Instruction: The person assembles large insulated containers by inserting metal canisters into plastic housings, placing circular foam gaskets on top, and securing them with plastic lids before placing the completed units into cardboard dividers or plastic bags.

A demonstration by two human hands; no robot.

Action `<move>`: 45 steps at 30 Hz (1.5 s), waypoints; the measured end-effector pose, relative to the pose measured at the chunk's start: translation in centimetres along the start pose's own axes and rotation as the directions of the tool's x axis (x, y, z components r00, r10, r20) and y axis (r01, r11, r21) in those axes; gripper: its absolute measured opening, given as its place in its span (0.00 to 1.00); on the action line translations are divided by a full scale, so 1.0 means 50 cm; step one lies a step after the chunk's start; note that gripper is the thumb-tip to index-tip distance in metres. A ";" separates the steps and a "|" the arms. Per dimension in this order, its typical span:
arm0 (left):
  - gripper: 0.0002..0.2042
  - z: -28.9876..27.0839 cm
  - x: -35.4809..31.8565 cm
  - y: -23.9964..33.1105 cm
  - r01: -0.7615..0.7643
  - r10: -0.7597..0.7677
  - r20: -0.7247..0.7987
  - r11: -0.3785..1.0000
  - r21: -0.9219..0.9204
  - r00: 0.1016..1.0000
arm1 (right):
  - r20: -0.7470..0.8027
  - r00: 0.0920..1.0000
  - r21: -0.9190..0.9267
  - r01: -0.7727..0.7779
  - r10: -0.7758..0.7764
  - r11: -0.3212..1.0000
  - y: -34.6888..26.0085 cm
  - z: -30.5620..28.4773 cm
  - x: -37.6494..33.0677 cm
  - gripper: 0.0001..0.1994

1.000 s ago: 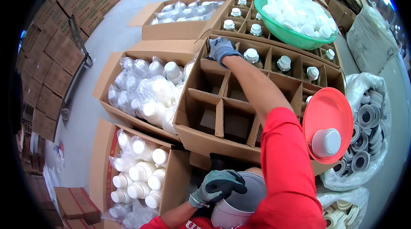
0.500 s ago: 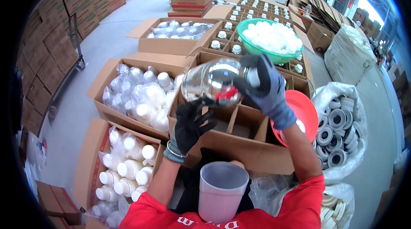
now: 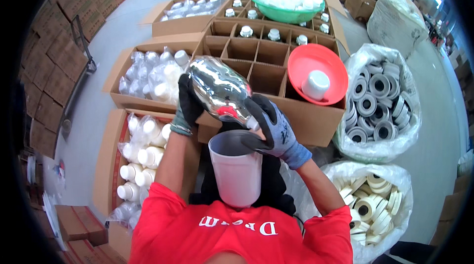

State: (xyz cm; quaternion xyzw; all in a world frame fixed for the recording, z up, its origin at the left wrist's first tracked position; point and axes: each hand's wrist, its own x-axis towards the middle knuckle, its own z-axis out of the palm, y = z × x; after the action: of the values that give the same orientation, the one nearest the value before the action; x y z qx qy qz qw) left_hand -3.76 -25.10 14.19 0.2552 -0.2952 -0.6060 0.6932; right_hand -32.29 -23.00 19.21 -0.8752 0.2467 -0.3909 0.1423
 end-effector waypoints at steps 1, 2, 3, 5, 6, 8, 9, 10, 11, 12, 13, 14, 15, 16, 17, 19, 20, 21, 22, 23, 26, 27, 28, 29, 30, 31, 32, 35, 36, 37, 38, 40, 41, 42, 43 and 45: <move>0.33 -0.028 -0.007 0.019 -0.019 0.020 -0.014 0.996 0.089 1.000 | 0.054 0.998 0.060 -0.024 0.021 0.998 -0.001 0.002 -0.025 0.37; 0.32 -0.051 -0.006 0.038 -0.005 0.007 -0.009 0.978 0.211 1.000 | 0.028 0.997 0.107 -0.074 0.072 0.991 0.000 0.001 -0.058 0.37; 0.31 -0.071 -0.011 0.047 0.009 -0.008 -0.003 0.944 0.329 1.000 | -0.006 0.975 0.190 -0.218 0.223 0.957 0.004 0.013 -0.102 0.33; 0.29 -0.013 -0.053 0.070 0.031 -0.042 0.010 0.860 0.510 0.999 | 0.009 0.919 0.289 -0.381 0.395 0.879 -0.001 0.020 -0.184 0.30; 0.28 0.002 -0.078 0.076 -0.037 -0.007 0.072 0.813 0.582 0.997 | 0.085 0.898 0.338 -0.434 0.432 0.835 -0.017 0.027 -0.217 0.29; 0.29 0.033 -0.131 0.079 -0.072 -0.004 0.108 0.722 0.688 0.994 | 0.235 0.835 0.423 -0.549 0.497 0.721 -0.058 0.041 -0.301 0.31; 0.28 0.030 -0.171 0.069 -0.061 -0.018 0.126 0.806 0.589 0.992 | 0.246 0.861 0.384 -0.508 0.445 0.771 -0.080 0.047 -0.341 0.32; 0.28 -0.003 -0.211 0.050 0.003 -0.032 0.034 0.774 0.633 0.999 | 0.254 0.881 0.335 -0.467 0.399 0.819 -0.100 0.048 -0.377 0.32; 0.27 -0.032 -0.259 0.029 0.070 -0.053 -0.047 0.792 0.606 0.998 | 0.266 0.901 0.291 -0.415 0.344 0.862 -0.118 0.052 -0.405 0.33; 0.25 -0.045 -0.321 0.015 0.228 -0.125 -0.238 0.849 0.476 0.963 | 0.303 0.878 0.312 -0.459 0.371 0.832 -0.141 0.055 -0.427 0.33; 0.25 -0.151 -0.404 -0.018 0.356 -0.269 -0.302 0.891 0.283 0.915 | 0.344 0.857 0.338 -0.494 0.384 0.801 -0.165 0.059 -0.440 0.34; 0.26 -0.182 -0.456 -0.042 0.352 -0.254 -0.330 0.892 0.285 0.909 | 0.341 0.865 0.340 -0.479 0.368 0.810 -0.175 0.074 -0.457 0.35; 0.28 -0.181 -0.498 -0.066 0.362 -0.345 -0.355 0.932 -0.020 0.869 | 0.291 0.893 0.424 -0.442 0.343 0.791 -0.177 0.098 -0.463 0.36; 0.28 -0.182 -0.540 -0.079 0.349 -0.407 -0.397 0.913 -0.212 0.823 | 0.238 0.917 0.503 -0.399 0.321 0.766 -0.176 0.122 -0.455 0.37; 0.29 -0.188 -0.568 -0.088 0.308 -0.469 -0.426 0.866 -0.393 0.774 | 0.178 0.937 0.578 -0.346 0.300 0.739 -0.172 0.144 -0.439 0.38; 0.29 -0.227 -0.611 -0.102 0.390 -0.380 -0.404 0.919 -0.061 0.832 | 0.299 0.924 0.611 -0.378 0.239 0.696 -0.173 0.107 -0.315 0.45; 0.29 -0.250 -0.623 -0.110 0.412 -0.346 -0.370 0.904 0.114 0.862 | 0.331 0.914 0.679 -0.402 0.233 0.614 -0.164 0.109 -0.283 0.49; 0.29 -0.272 -0.625 -0.115 0.414 -0.319 -0.322 0.863 0.290 0.891 | 0.259 0.953 0.764 -0.301 0.156 0.571 -0.155 0.106 -0.240 0.52; 0.29 -0.288 -0.626 -0.116 0.391 -0.293 -0.271 0.799 0.457 0.917 | 0.270 0.960 0.765 -0.263 0.078 0.587 -0.146 0.099 -0.196 0.53; 0.30 -0.283 -0.604 -0.111 0.337 -0.273 -0.200 0.716 0.611 0.941 | 0.276 0.961 0.763 -0.222 0.004 0.607 -0.140 0.088 -0.158 0.53; 0.40 -0.209 -0.518 -0.069 0.060 -0.216 0.023 0.370 0.927 0.976 | 0.248 0.965 0.730 -0.131 -0.082 0.671 -0.147 0.065 -0.082 0.49; 0.40 -0.196 -0.496 -0.062 0.088 -0.231 0.026 0.469 0.879 0.973 | 0.252 0.962 0.723 -0.113 -0.109 0.681 -0.153 0.059 -0.063 0.48; 0.40 -0.186 -0.474 -0.063 0.118 -0.251 0.035 0.567 0.816 0.967 | 0.246 0.967 0.725 -0.141 -0.062 0.674 -0.165 0.045 -0.043 0.46; 0.39 -0.175 -0.465 -0.063 0.164 -0.281 0.020 0.614 0.772 0.959 | 0.239 0.968 0.740 -0.130 -0.077 0.660 -0.167 0.041 -0.031 0.46; 0.37 -0.164 -0.456 -0.061 0.212 -0.311 0.004 0.656 0.725 0.950 | 0.231 0.969 0.755 -0.119 -0.092 0.645 -0.167 0.037 -0.019 0.47; 0.36 -0.152 -0.443 -0.060 0.258 -0.342 -0.008 0.692 0.674 0.940 | 0.224 0.969 0.766 -0.108 -0.104 0.634 -0.163 0.031 -0.010 0.47; 0.35 -0.143 -0.431 -0.062 0.281 -0.369 0.004 0.714 0.642 0.929 | 0.180 0.972 0.753 -0.036 -0.153 0.657 -0.159 0.025 -0.003 0.48; 0.33 -0.123 -0.415 -0.079 0.312 -0.402 0.020 0.740 0.596 0.915 | 0.206 0.970 0.793 -0.086 -0.132 0.602 -0.143 0.015 -0.006 0.48; 0.32 -0.118 -0.409 -0.087 0.317 -0.405 0.018 0.742 0.591 0.914 | 0.217 0.970 0.793 -0.111 -0.106 0.599 -0.141 0.010 -0.004 0.48; 0.31 -0.113 -0.407 -0.102 0.322 -0.403 0.015 0.752 0.575 0.915 | 0.213 0.972 0.780 -0.105 -0.103 0.617 -0.142 0.002 -0.002 0.48; 0.31 -0.107 -0.405 -0.118 0.325 -0.396 0.003 0.760 0.563 0.918 | 0.206 0.973 0.765 -0.096 -0.102 0.637 -0.144 -0.009 0.002 0.48; 0.29 -0.096 -0.410 -0.151 0.333 -0.368 -0.046 0.776 0.536 0.929 | 0.166 0.985 0.711 -0.084 -0.050 0.698 -0.157 -0.035 0.014 0.46; 0.28 -0.094 -0.415 -0.161 0.335 -0.349 -0.077 0.780 0.528 0.934 | 0.154 0.988 0.659 -0.089 -0.018 0.747 -0.158 -0.048 0.023 0.45; 0.28 -0.090 -0.420 -0.175 0.338 -0.330 -0.111 0.786 0.518 0.937 | 0.139 0.990 0.603 -0.096 0.014 0.792 -0.156 -0.061 0.031 0.43; 0.27 -0.084 -0.425 -0.184 0.340 -0.317 -0.135 0.792 0.507 0.939 | 0.117 0.992 0.541 -0.102 0.046 0.835 -0.156 -0.073 0.037 0.42; 0.26 -0.073 -0.431 -0.190 0.348 -0.299 -0.180 0.797 0.494 0.937 | 0.046 0.995 0.484 -0.104 0.093 0.869 -0.149 -0.082 0.050 0.40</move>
State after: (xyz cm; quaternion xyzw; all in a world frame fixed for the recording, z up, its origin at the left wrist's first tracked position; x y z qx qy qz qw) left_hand -9.63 -5.03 2.72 0.5066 -0.3670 -0.6008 0.4977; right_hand -31.58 -18.33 26.74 -0.8020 0.1834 -0.4231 0.3796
